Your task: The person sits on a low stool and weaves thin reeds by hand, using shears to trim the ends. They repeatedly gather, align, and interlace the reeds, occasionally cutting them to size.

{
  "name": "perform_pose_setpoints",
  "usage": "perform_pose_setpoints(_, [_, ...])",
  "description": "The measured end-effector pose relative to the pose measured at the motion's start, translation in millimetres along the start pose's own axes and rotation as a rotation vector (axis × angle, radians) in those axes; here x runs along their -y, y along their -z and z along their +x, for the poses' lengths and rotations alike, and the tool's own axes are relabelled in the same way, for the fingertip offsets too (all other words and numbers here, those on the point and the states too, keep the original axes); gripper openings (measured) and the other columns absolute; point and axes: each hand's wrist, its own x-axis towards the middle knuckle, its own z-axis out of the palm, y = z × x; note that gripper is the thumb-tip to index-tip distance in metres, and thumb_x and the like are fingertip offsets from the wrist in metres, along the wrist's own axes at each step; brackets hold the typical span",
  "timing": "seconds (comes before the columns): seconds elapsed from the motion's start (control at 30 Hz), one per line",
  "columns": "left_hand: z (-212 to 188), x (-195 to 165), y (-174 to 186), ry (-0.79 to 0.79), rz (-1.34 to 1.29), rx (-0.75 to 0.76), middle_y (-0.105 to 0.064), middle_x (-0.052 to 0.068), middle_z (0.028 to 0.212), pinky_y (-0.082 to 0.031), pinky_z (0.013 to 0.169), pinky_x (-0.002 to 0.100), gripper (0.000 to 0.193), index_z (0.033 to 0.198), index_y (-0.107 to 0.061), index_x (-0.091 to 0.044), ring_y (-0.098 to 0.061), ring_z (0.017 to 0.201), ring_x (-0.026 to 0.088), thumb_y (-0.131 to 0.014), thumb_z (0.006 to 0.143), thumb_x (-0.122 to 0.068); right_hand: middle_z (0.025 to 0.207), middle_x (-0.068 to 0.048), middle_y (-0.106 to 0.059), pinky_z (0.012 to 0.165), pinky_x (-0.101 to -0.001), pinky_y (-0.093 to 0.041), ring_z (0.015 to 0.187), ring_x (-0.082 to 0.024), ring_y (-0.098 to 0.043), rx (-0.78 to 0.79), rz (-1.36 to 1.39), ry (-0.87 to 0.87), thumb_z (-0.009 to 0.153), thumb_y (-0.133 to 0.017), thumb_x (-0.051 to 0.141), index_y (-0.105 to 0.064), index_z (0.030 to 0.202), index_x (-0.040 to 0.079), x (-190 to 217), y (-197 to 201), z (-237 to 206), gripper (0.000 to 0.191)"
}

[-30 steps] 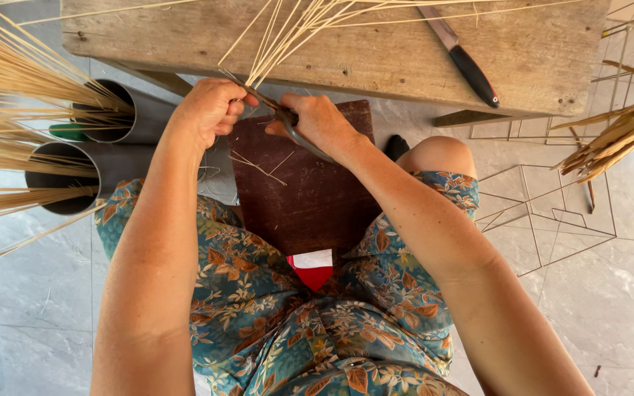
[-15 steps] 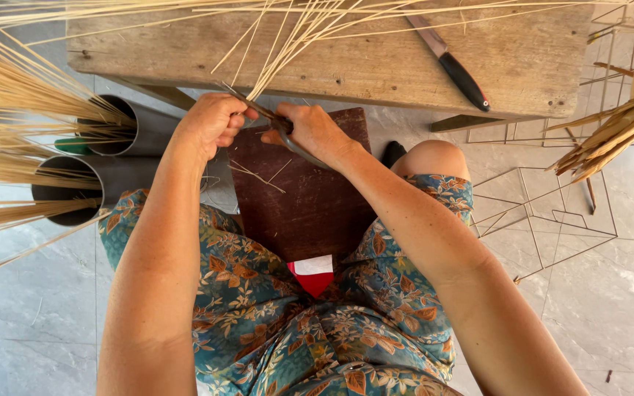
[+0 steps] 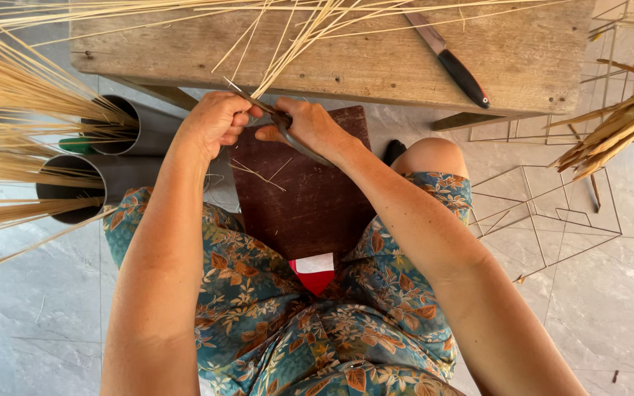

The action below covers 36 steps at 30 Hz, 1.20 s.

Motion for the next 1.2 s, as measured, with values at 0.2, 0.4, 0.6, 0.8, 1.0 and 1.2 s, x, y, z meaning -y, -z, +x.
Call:
perform_pose_setpoints(0.2, [-4.4,0.2,1.9,0.011,-0.039,0.022,-0.045,-0.007,0.054,-0.018,0.038,0.023,0.019,0.091,-0.069,0.001,-0.028,0.041,0.003,-0.057,0.094,-0.013,0.074,-0.012,-0.067,0.069,-0.0419,-0.055,0.073,-0.027,-0.071,0.013,-0.024,0.008,0.08,-0.076,0.066,-0.061,0.088,0.006,-1.7,-2.1,-2.2,0.063])
perform_pose_setpoints(0.4, [-10.6,-5.3,3.6,-0.025,0.023,0.001,-0.045,-0.007,0.054,-0.017,0.038,0.024,0.02,0.09,-0.071,0.0,-0.027,0.041,0.003,-0.059,0.095,-0.015,0.079,-0.01,-0.067,0.072,-0.04,-0.054,0.081,-0.025,-0.07,0.056,0.062,0.016,0.078,-0.075,0.072,-0.06,0.102,0.009,-2.4,-2.0,-0.9,0.069])
perform_pose_setpoints(0.6, [-9.6,-2.9,5.9,-0.056,0.025,0.013,-0.045,-0.007,0.055,-0.018,0.039,0.024,0.02,0.09,-0.07,-0.001,-0.027,0.042,0.004,-0.058,0.096,-0.015,0.076,-0.01,-0.064,0.072,-0.0395,-0.055,0.077,-0.026,-0.069,-0.005,0.056,0.018,0.08,-0.074,0.07,-0.062,0.092,0.005,-4.0,-7.9,1.3,0.067])
perform_pose_setpoints(0.8, [-6.8,-0.4,7.6,-0.036,0.056,0.015,-0.045,-0.007,0.058,-0.019,0.04,0.023,0.02,0.092,-0.069,-0.002,-0.029,0.045,0.003,-0.057,0.098,-0.017,0.077,-0.007,-0.068,0.07,-0.0401,-0.055,0.076,-0.023,-0.069,-0.035,0.076,0.102,0.079,-0.075,0.068,-0.067,0.093,0.006,-2.0,-5.3,-0.2,0.064])
perform_pose_setpoints(1.0, [-12.8,-8.7,6.0,-0.059,0.147,-0.018,-0.047,-0.008,0.061,-0.023,0.042,0.022,0.025,0.092,-0.07,-0.007,-0.031,0.048,0.004,-0.055,0.103,-0.023,0.082,-0.007,-0.064,0.06,-0.0284,-0.054,0.068,-0.017,-0.062,0.053,-0.073,0.057,0.091,-0.066,0.064,-0.064,0.112,0.006,2.3,41.6,-20.2,0.061])
perform_pose_setpoints(1.2, [-46.4,-32.3,-1.3,-0.54,0.324,-0.155,-0.054,-0.005,0.067,-0.036,0.052,0.021,0.026,0.093,-0.071,-0.008,-0.045,0.061,0.004,-0.055,0.109,-0.02,0.094,-0.01,-0.078,0.052,-0.0288,-0.043,0.063,-0.015,-0.062,-0.441,0.397,-0.482,0.097,-0.065,0.042,-0.066,0.117,0.002,-64.8,160.5,-120.9,0.045])
